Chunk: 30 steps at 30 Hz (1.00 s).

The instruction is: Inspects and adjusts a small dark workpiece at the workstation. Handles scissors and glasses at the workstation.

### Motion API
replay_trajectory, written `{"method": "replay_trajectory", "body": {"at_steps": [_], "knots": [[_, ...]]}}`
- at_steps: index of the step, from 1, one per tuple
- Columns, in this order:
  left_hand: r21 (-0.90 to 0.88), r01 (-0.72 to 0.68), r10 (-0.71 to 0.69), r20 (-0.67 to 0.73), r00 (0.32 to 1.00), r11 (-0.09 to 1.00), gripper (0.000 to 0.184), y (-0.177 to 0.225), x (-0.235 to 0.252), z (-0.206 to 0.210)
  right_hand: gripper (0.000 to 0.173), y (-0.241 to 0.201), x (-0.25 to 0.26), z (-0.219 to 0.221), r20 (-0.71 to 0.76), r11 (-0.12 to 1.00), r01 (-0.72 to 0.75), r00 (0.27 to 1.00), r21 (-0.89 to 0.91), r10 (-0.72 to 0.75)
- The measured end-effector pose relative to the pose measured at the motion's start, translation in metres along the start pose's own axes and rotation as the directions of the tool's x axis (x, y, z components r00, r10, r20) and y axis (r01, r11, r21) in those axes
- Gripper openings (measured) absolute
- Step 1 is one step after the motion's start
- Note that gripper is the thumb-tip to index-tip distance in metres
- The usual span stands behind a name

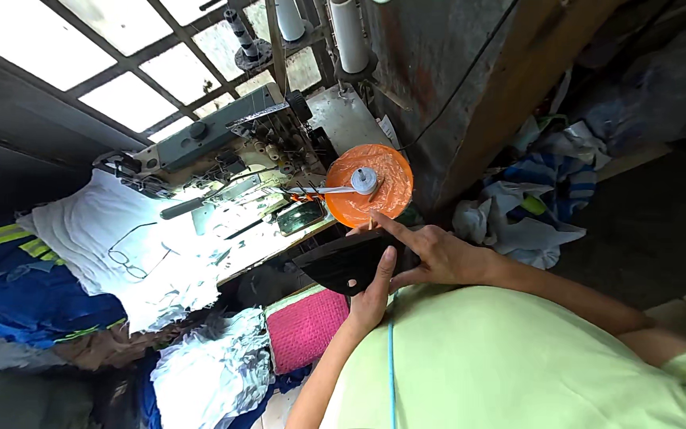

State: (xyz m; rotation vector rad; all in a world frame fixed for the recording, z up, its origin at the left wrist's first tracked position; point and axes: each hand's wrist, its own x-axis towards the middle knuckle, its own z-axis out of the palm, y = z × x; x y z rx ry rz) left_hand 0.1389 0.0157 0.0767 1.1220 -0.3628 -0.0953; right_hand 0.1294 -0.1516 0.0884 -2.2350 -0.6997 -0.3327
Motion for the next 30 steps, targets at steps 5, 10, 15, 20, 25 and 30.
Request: {"method": "replay_trajectory", "body": {"at_steps": [5,10,15,20,25,30], "knots": [[-0.036,0.078,-0.074,0.087,0.993,0.996,0.012,0.006,-0.003,-0.004,0.1,-0.001,0.0,0.001,0.009,0.998,-0.026,1.0,0.051,0.025],[-0.005,0.043,-0.043,0.119,0.992,0.999,0.01,0.01,-0.004,-0.003,0.1,-0.003,0.002,-0.001,0.041,0.997,-0.045,0.998,0.064,0.043],[0.04,0.027,-0.035,0.207,0.978,0.999,0.013,0.01,-0.004,-0.007,0.102,-0.002,0.001,0.001,0.071,0.993,-0.045,0.997,0.11,0.038],[0.138,-0.016,-0.009,0.177,0.984,0.99,0.021,0.008,-0.008,-0.009,0.098,-0.007,-0.003,0.006,0.027,0.998,-0.041,0.999,0.042,0.039],[0.118,-0.044,0.026,0.147,0.989,0.992,0.024,-0.002,-0.011,-0.014,0.093,-0.008,-0.004,0.007,-0.01,0.999,0.006,1.0,-0.04,-0.006],[0.016,0.047,-0.05,0.209,0.977,0.999,0.02,-0.001,-0.015,-0.015,0.095,-0.009,-0.004,0.004,-0.017,0.996,0.026,0.999,-0.083,-0.027]]}}
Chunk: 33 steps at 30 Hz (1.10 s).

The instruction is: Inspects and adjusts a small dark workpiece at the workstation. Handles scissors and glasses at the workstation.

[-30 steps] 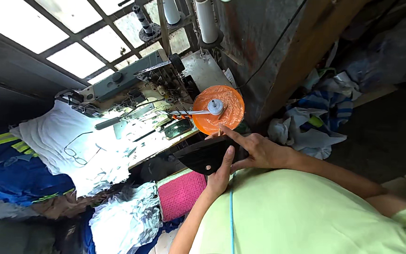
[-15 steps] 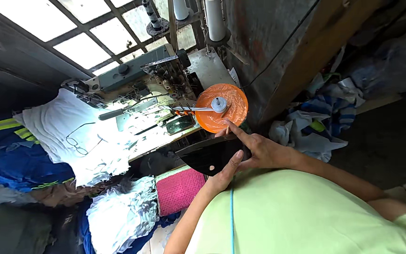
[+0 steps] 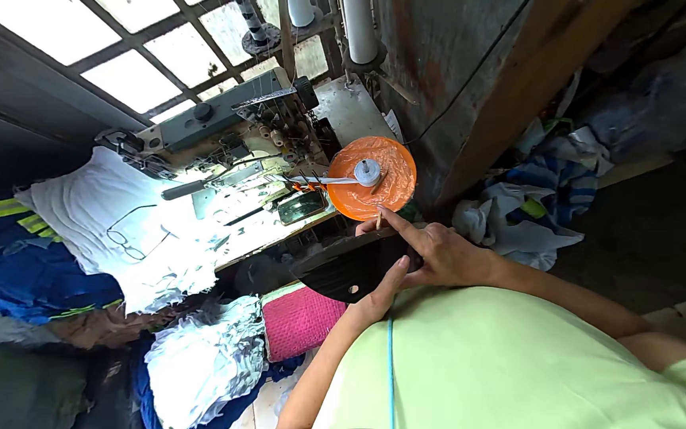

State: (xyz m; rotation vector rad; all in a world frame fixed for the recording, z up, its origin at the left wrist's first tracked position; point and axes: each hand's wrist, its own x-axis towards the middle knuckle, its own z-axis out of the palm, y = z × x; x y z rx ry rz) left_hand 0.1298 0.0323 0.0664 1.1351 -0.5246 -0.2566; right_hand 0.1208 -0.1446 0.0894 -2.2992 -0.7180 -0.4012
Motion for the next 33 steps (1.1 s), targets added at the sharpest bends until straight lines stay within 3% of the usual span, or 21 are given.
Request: {"method": "replay_trajectory", "body": {"at_steps": [5,9,12,17,23,33], "knots": [[0.07,-0.058,0.058,0.007,0.998,0.996,0.021,0.003,0.0,0.003,0.094,-0.001,0.0,0.002,0.028,0.999,-0.004,1.0,0.036,0.003],[0.163,-0.007,0.017,-0.061,0.998,0.987,0.025,0.003,-0.002,0.0,0.09,-0.002,-0.001,0.001,0.039,1.0,0.0,0.999,0.028,-0.001],[0.114,0.054,-0.039,-0.132,0.99,0.992,0.015,0.006,-0.005,0.005,0.086,-0.004,-0.002,0.006,0.006,1.0,0.012,1.0,0.009,-0.012],[0.011,-0.03,0.032,-0.168,0.985,0.999,0.013,0.0,-0.005,0.008,0.084,-0.005,-0.001,0.007,-0.025,0.999,0.041,0.999,-0.023,-0.042],[0.05,-0.055,0.061,-0.133,0.989,0.997,0.016,-0.002,-0.004,0.006,0.088,-0.004,-0.002,0.005,0.004,1.0,0.027,1.0,-0.016,-0.026],[0.02,0.018,-0.015,-0.158,0.987,1.0,0.014,0.002,-0.005,0.01,0.089,-0.006,-0.003,0.004,-0.017,1.0,0.007,1.0,0.011,-0.007]]}}
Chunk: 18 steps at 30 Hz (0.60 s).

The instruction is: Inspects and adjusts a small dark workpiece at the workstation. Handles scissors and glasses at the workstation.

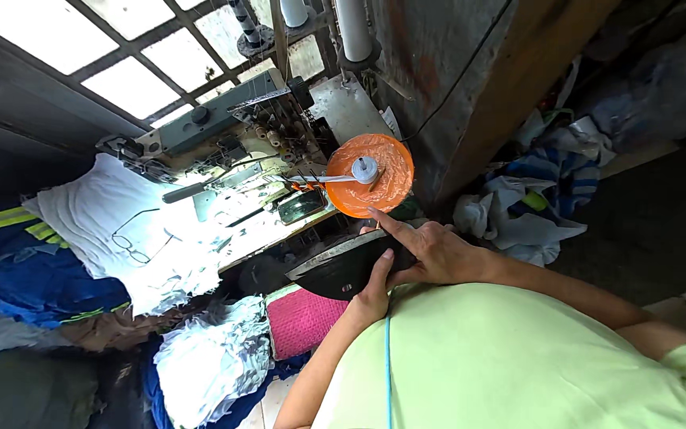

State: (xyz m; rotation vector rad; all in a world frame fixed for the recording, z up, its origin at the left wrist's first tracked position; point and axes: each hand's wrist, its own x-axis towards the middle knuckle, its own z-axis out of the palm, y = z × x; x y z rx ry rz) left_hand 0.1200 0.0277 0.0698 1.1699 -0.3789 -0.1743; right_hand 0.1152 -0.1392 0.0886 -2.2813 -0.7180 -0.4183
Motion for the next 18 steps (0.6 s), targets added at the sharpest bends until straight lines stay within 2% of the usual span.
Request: {"method": "replay_trajectory", "body": {"at_steps": [3,6,18], "knots": [[0.011,0.035,-0.035,-0.003,0.999,0.999,0.014,0.006,0.0,0.003,0.094,0.002,0.0,0.0,0.016,0.998,-0.04,0.999,0.042,0.039],[0.017,0.125,-0.125,0.06,0.99,0.992,0.017,0.013,0.001,0.002,0.091,0.005,0.001,-0.002,0.027,0.997,-0.02,0.999,0.077,0.018],[-0.006,0.107,-0.105,0.11,0.988,0.994,0.014,0.014,0.006,0.003,0.095,0.009,0.003,-0.005,0.113,0.987,-0.045,0.993,0.154,0.027]]}}
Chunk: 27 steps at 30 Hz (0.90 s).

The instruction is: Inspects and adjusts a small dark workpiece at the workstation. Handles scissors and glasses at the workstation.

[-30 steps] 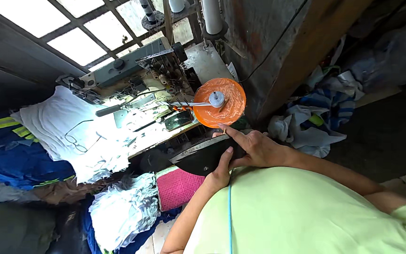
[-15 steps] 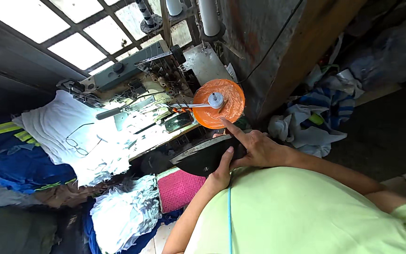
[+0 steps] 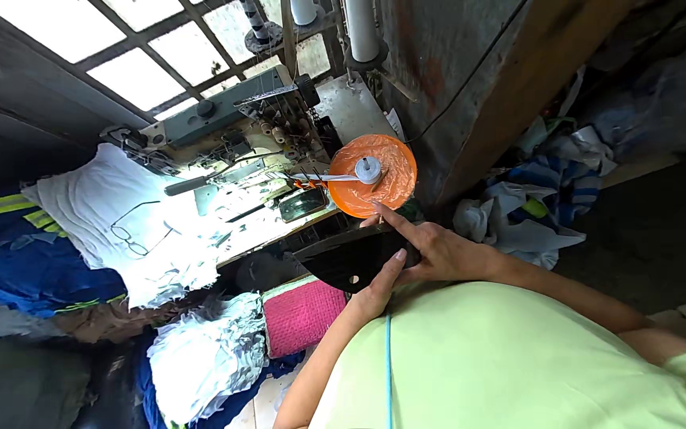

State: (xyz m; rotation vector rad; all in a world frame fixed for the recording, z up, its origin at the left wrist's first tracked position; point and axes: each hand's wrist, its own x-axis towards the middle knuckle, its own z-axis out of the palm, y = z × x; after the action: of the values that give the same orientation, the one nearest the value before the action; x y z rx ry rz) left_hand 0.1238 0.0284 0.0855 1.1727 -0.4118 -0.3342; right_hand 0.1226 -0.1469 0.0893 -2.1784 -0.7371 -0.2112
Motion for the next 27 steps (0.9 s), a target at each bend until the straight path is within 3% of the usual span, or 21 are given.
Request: {"method": "replay_trajectory", "body": {"at_steps": [5,12,23,27], "knots": [[-0.048,0.018,-0.014,0.073,0.997,0.999,0.01,-0.006,0.001,-0.006,0.089,0.001,-0.002,0.002,-0.012,1.0,0.001,1.0,0.003,-0.001],[0.085,-0.087,0.094,-0.085,0.992,0.993,0.013,-0.009,0.003,-0.001,0.085,0.004,-0.004,0.006,-0.072,0.995,0.002,0.997,-0.098,-0.01],[0.001,-0.141,0.139,-0.162,0.977,0.99,0.013,-0.014,0.007,0.004,0.076,0.006,-0.001,0.002,-0.134,0.982,0.054,0.988,-0.18,-0.079],[-0.008,-0.112,0.11,-0.116,0.987,0.994,0.013,-0.014,0.01,0.001,0.077,0.009,0.0,-0.001,-0.107,0.993,0.015,0.994,-0.121,-0.028]]}}
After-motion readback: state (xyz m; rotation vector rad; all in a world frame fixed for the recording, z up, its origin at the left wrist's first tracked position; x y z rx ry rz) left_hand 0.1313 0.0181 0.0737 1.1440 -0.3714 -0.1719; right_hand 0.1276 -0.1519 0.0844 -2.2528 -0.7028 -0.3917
